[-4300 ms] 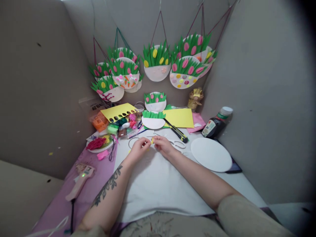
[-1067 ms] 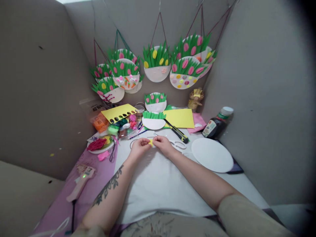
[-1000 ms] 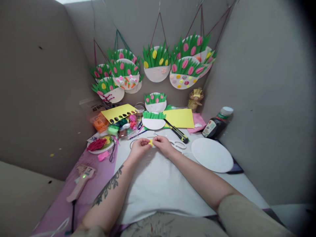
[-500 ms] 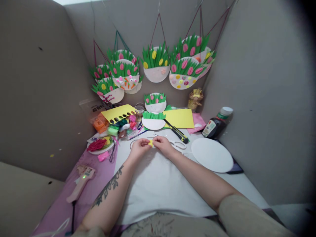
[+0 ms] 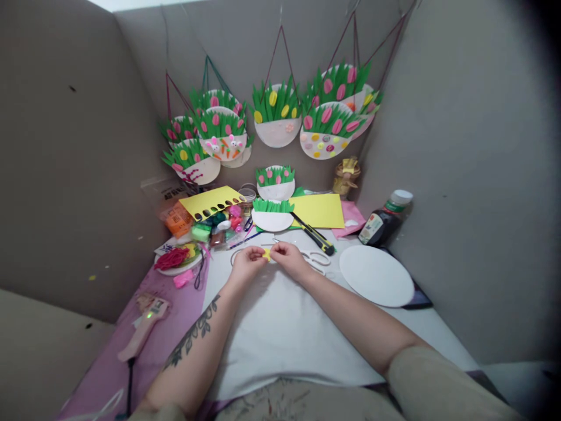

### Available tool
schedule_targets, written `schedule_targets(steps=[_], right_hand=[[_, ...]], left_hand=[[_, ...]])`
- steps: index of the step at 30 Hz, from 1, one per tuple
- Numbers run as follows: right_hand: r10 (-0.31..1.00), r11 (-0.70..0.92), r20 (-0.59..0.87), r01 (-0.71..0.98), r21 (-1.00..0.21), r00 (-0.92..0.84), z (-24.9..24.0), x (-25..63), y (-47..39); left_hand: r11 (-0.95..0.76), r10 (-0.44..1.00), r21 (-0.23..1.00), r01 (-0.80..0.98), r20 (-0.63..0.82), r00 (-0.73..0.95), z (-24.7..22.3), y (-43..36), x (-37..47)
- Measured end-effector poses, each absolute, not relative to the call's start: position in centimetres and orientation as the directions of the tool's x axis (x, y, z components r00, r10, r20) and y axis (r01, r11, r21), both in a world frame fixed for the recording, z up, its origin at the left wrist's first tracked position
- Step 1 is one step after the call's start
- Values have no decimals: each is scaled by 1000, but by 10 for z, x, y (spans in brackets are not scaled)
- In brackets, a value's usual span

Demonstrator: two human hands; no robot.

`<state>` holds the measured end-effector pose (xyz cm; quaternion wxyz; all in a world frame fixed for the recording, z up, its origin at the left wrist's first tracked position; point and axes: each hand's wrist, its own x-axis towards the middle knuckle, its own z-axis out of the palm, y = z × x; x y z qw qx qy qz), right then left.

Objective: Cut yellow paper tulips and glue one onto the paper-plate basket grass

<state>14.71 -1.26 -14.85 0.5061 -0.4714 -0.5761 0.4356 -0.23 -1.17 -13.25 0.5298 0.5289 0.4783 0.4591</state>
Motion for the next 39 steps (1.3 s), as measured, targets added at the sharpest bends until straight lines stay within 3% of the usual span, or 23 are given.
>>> schedule_targets(steps=[14,29,39], right_hand=[[967,245,255,243,-939,14,-152,148,-13],[979,198,202,206,-958,-1,-152,148,-12],[976,217,211,137,-967,-54,-150,145,-12]], left_hand=[[-88,989,990,106,74,126,-129,-15,-1],[-220,970,942,255,183,160,-135,-14,-2],[-112,985,976,188,83,153,-136,-17,2]])
